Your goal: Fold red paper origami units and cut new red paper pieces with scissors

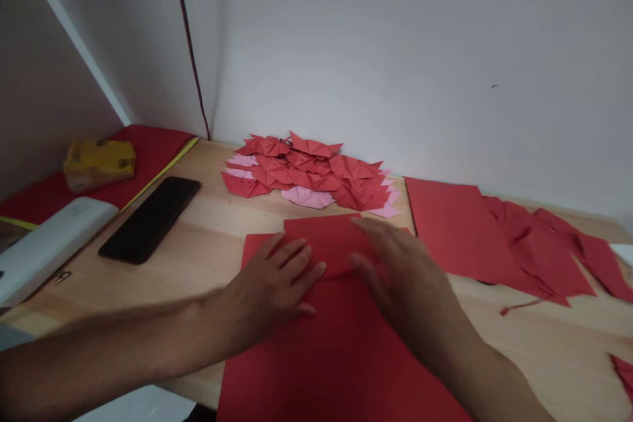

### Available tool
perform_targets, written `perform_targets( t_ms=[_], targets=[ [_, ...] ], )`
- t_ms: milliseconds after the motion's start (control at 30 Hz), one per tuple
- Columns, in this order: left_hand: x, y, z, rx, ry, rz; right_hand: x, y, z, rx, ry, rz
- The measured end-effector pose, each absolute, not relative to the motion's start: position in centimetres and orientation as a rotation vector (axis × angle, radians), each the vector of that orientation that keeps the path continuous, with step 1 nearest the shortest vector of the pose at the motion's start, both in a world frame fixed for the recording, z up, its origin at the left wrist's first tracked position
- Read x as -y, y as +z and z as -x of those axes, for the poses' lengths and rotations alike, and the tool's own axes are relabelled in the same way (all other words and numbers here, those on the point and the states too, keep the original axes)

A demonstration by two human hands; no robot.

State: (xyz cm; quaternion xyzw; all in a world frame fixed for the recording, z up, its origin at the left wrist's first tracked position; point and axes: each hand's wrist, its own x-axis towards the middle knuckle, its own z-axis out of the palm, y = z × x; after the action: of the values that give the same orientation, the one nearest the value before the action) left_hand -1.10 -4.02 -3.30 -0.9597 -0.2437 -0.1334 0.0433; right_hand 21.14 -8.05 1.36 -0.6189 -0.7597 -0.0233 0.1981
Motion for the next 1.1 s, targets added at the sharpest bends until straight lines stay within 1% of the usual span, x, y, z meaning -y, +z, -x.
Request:
perform_targets(
  t_ms=[100, 133, 300, 467, 733, 933, 1000, 1100],
  targets=[
    [4.1, -3.2, 1.2, 0.711, -0.423, 2.922, 11.4, 1.1, -18.7, 2.475, 0.052, 1.438],
    [4.1, -3.2, 1.2, 0.689, -0.426, 2.908, 12.3, 0.8, -18.1, 2.552, 0.07, 1.403],
    [4.2, -3.1, 1.1, 0.703, -0.482, 2.867, 14.0, -1.2, -16.7, 2.608, -0.112, 1.453],
    [4.2, -2.8, 1.1, 0.732, -0.43, 2.887, 13.3, -2.6, -17.2, 2.501, -0.207, 1.586],
    [4.3, -2.4, 1.0, 0.749, -0.38, 2.915, 13.4, -2.3, -19.8, 2.484, -0.023, 1.766],
    [4.4, -2.3, 1.0, 0.748, -0.393, 2.91, 14.2, -2.7, -19.8, 2.412, 0.1, 1.728],
    [4.3, -2.4, 1.0, 0.742, -0.399, 2.913, 14.4, -2.3, -20.2, 2.277, 0.147, 1.72],
    [4.3, -2.5, 1.0, 0.738, -0.397, 2.919, 14.2, -1.3, -21.7, 1.842, 0.176, 1.823]
  ],
)
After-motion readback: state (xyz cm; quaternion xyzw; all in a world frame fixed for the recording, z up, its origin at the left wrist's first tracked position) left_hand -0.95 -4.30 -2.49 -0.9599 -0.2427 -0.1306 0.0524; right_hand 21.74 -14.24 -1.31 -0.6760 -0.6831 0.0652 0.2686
